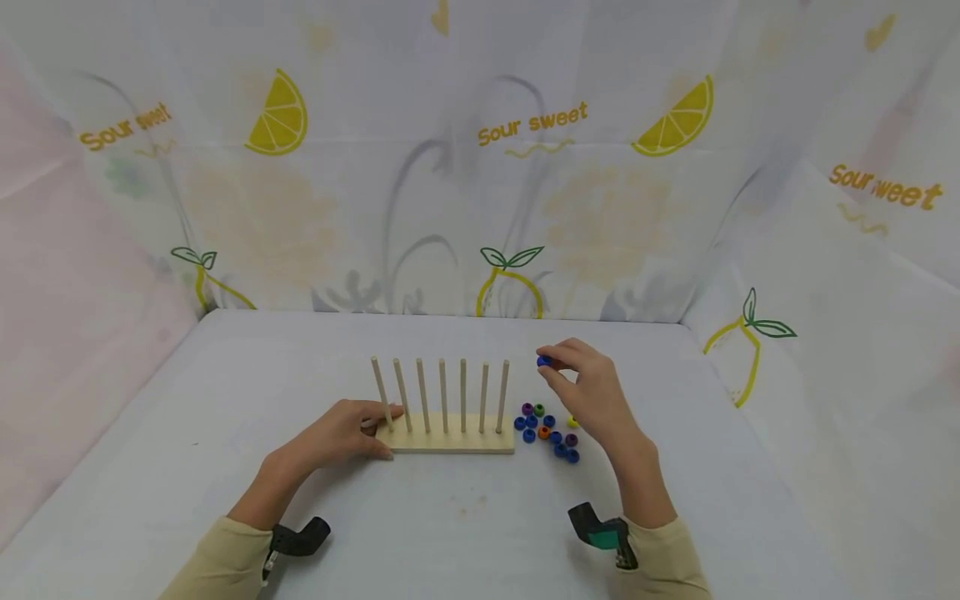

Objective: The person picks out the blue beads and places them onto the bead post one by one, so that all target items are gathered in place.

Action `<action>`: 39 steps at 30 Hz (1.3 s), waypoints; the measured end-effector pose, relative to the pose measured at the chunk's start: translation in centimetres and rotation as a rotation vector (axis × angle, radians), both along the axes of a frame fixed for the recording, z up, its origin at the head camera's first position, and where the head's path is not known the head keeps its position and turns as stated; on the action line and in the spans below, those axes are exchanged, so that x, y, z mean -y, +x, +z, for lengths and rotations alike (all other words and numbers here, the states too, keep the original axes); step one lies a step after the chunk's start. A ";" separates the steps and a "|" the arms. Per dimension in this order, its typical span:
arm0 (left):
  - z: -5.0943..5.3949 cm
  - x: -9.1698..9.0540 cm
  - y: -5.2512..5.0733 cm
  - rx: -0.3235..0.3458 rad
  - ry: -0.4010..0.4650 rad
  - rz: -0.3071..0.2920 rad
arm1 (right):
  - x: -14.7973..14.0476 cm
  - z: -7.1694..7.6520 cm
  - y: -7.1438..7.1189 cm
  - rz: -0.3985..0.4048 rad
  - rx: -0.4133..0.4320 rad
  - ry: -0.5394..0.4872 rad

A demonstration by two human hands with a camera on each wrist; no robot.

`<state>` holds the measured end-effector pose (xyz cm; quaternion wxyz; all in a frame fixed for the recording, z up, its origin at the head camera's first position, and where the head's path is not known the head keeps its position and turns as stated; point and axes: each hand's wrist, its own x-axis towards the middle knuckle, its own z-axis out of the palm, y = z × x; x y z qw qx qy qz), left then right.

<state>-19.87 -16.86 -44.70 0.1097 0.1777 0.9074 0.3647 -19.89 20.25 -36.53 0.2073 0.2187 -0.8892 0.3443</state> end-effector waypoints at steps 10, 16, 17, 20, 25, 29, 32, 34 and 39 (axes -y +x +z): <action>-0.1 0.0 -0.1 -0.010 -0.003 -0.014 | 1.3 1.1 0.5 0.059 0.032 -0.141; 0.0 0.1 0.0 -0.006 0.011 -0.018 | 2.0 1.4 0.8 0.117 0.057 -0.234; 0.0 0.1 0.0 -0.005 0.016 -0.017 | 2.2 1.5 0.8 0.133 0.059 -0.251; 0.0 0.1 0.0 -0.003 0.018 -0.018 | 2.6 1.5 1.0 0.169 0.059 -0.283; 0.0 0.1 0.0 0.004 0.019 -0.013 | 3.3 1.4 1.0 0.184 0.043 -0.298; -0.1 0.1 0.0 0.007 0.020 -0.012 | 3.7 1.3 1.0 0.183 0.041 -0.296; -0.1 0.1 0.0 0.006 0.019 -0.012 | 3.9 1.1 1.0 0.188 0.038 -0.282; -0.1 0.1 0.0 0.005 0.018 -0.013 | 4.0 1.0 1.0 0.189 0.034 -0.268; -0.2 0.2 0.0 0.000 0.017 -0.020 | 4.0 0.9 1.0 0.178 0.051 -0.244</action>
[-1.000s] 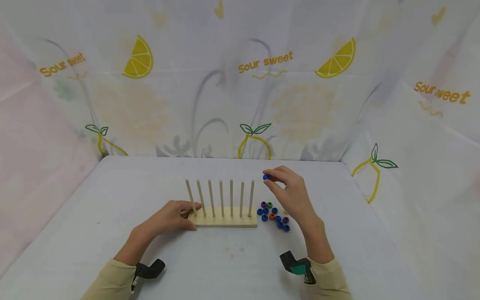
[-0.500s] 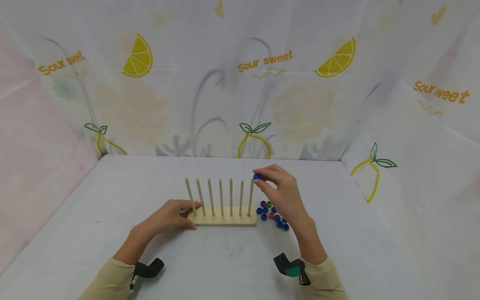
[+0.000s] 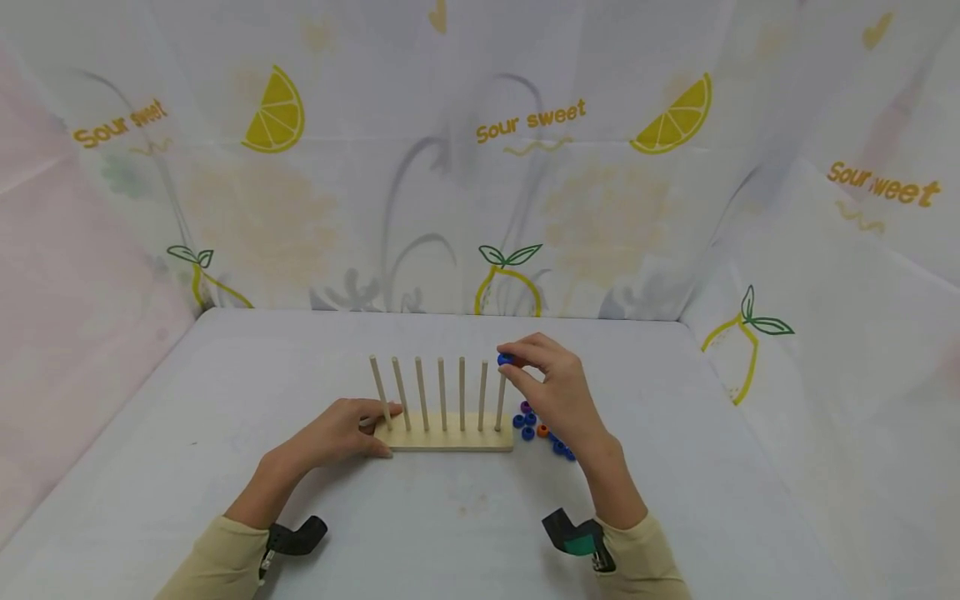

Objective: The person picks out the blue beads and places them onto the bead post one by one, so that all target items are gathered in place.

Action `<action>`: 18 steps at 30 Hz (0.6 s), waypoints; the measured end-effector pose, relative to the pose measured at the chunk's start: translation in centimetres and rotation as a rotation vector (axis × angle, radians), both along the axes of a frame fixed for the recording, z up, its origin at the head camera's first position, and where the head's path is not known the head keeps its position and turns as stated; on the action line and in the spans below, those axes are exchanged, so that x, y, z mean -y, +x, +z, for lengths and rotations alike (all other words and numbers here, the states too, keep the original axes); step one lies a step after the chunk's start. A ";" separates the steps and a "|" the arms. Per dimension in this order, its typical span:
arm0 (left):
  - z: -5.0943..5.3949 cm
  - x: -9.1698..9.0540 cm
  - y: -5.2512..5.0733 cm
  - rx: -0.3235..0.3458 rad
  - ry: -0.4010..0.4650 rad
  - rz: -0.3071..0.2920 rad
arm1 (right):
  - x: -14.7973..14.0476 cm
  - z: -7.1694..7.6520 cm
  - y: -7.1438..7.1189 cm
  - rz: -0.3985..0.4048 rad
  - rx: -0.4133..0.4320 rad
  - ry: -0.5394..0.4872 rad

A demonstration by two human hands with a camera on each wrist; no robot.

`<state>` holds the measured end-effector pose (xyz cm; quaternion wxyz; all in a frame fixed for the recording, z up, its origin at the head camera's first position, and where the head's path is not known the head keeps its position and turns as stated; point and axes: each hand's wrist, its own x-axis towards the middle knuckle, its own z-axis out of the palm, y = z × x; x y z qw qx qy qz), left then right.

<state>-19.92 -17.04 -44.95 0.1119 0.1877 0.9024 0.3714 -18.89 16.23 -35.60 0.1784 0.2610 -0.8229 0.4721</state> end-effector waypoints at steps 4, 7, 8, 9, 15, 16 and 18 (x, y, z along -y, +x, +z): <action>0.0 0.0 0.0 0.000 0.002 0.000 | -0.1 -0.1 -0.1 -0.003 0.011 0.030; 0.0 0.0 -0.1 0.000 -0.002 0.004 | -0.2 -0.2 -0.2 -0.006 0.009 0.057; 0.0 0.0 -0.1 -0.001 -0.002 0.005 | -0.2 -0.2 -0.2 -0.006 0.006 0.065; 0.0 0.0 -0.1 0.000 -0.001 0.007 | -0.3 -0.2 -0.2 -0.008 0.007 0.071; 0.0 0.0 -0.1 0.006 0.004 0.006 | -0.4 -0.4 -0.2 0.007 0.048 0.094; 0.1 0.0 0.0 0.006 0.004 0.004 | -0.5 -0.4 -0.2 0.012 0.059 0.096; 0.1 0.0 -0.1 0.010 0.006 0.005 | -0.5 -0.5 -0.3 0.024 0.082 0.103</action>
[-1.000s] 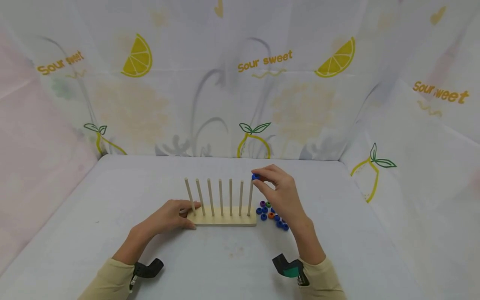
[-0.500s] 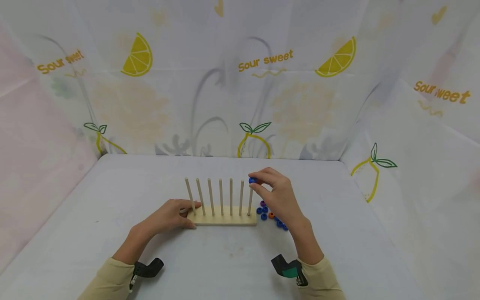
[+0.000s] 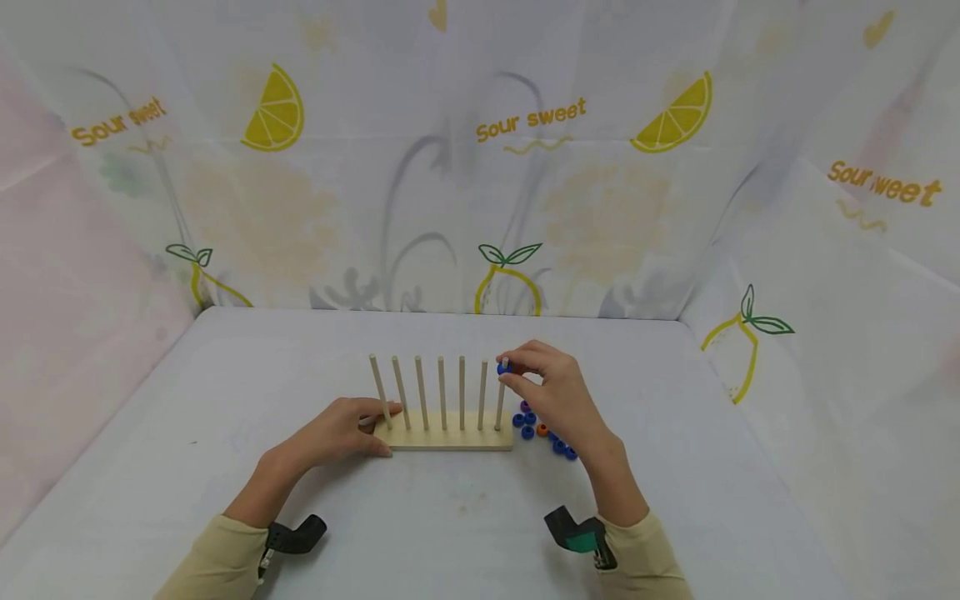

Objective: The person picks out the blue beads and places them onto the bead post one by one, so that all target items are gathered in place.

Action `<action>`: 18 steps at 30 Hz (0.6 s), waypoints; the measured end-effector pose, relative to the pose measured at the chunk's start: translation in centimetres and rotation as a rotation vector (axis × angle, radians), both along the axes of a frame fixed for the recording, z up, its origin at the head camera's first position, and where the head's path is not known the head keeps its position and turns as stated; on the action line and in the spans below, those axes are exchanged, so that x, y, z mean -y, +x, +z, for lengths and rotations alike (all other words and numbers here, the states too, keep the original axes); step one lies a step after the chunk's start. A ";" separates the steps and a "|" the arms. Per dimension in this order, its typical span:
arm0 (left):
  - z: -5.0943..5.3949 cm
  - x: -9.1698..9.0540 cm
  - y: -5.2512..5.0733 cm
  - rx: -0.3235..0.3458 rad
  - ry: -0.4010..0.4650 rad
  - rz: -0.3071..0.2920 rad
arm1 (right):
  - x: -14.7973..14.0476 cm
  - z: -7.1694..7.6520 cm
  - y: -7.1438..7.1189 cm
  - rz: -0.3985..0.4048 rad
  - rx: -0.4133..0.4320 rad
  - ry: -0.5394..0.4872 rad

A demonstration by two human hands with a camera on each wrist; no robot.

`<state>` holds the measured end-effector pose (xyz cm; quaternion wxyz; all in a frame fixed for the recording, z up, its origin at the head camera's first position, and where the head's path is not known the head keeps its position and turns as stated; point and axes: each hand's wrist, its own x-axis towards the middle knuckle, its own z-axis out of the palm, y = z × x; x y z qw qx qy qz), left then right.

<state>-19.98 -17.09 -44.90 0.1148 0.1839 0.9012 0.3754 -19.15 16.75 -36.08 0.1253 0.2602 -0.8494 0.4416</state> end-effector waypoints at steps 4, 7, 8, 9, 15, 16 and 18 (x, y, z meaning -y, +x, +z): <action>0.0 0.0 0.0 0.003 0.004 0.001 | 0.0 -0.1 -0.1 0.012 0.041 0.009; 0.0 0.0 0.0 0.005 0.010 0.000 | 0.0 -0.3 -0.1 0.013 0.060 0.031; 0.0 0.0 0.0 0.004 0.012 -0.002 | 0.0 -0.3 -0.2 0.015 0.067 0.039; 0.0 0.1 0.0 0.004 0.014 -0.004 | -0.1 -0.4 -0.2 0.018 0.079 0.044; 0.1 0.0 0.1 0.006 0.016 -0.005 | -0.1 -0.7 -0.3 0.039 0.117 0.069; 0.1 0.0 0.0 0.005 0.014 -0.003 | -0.1 -0.8 -0.4 0.040 0.121 0.076; 0.1 0.0 0.1 0.010 0.016 0.002 | -0.1 -0.9 -0.4 0.047 0.132 0.087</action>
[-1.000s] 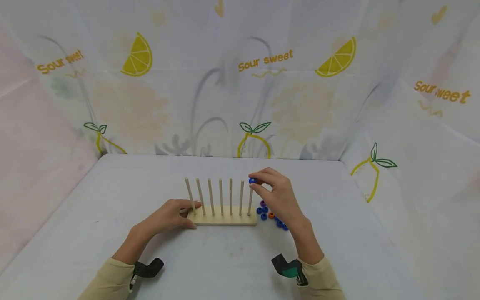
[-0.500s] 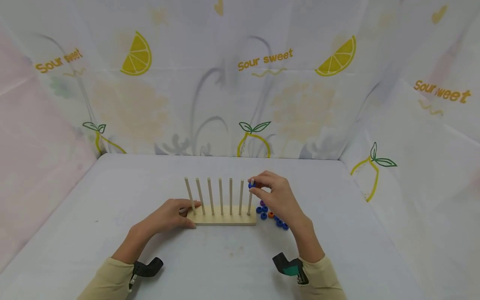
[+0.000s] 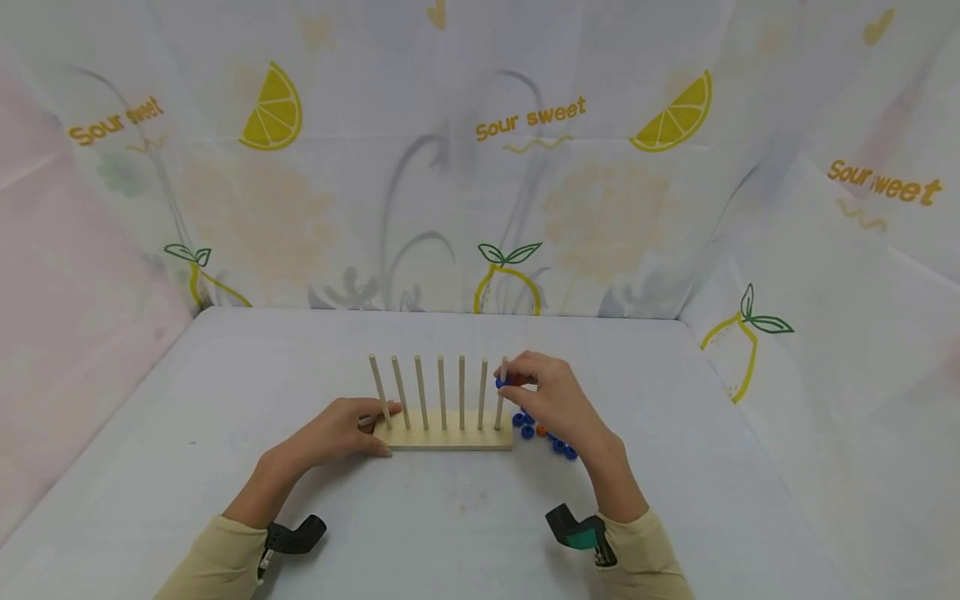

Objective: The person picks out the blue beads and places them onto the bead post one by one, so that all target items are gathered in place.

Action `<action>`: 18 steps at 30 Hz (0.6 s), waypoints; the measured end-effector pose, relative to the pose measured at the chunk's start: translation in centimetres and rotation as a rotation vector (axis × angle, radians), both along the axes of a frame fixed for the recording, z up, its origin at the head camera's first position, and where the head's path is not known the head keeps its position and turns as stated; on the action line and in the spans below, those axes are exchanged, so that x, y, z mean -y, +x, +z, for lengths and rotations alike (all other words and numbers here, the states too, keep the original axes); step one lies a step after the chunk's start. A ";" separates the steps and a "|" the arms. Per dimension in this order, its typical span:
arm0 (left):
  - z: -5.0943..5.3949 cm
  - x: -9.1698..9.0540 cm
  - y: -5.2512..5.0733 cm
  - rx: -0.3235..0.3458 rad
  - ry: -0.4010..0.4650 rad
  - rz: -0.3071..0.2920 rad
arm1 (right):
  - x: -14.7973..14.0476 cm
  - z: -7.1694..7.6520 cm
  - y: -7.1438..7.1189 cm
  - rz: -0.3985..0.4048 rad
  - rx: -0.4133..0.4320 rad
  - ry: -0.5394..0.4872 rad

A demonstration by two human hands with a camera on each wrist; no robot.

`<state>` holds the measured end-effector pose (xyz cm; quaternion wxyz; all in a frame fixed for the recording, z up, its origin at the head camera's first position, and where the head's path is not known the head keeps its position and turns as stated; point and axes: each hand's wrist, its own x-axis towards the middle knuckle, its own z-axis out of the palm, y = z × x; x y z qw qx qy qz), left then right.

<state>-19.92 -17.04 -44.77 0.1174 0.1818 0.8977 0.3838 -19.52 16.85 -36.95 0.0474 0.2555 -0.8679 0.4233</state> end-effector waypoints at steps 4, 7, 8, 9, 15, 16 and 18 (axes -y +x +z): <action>0.0 0.0 0.0 -0.004 -0.003 -0.002 | 0.0 -0.4 -0.1 0.022 0.035 0.025; 0.0 0.0 0.0 -0.002 -0.002 -0.001 | 0.0 -0.7 -0.2 0.032 0.065 0.048; 0.0 0.0 0.0 0.002 0.001 0.000 | 0.0 -0.8 -0.3 0.035 0.074 0.055; 0.0 0.0 0.1 0.003 0.003 0.001 | 0.1 -0.9 -0.3 0.037 0.087 0.057; 0.1 0.0 0.1 -0.005 -0.004 -0.004 | 0.2 -1.3 -0.6 0.048 0.140 0.071; 0.2 0.0 0.1 -0.007 -0.007 -0.006 | 0.2 -1.4 -0.7 0.045 0.152 0.076; 0.2 0.0 0.1 -0.003 -0.005 -0.005 | 0.2 -1.7 -0.9 0.042 0.174 0.091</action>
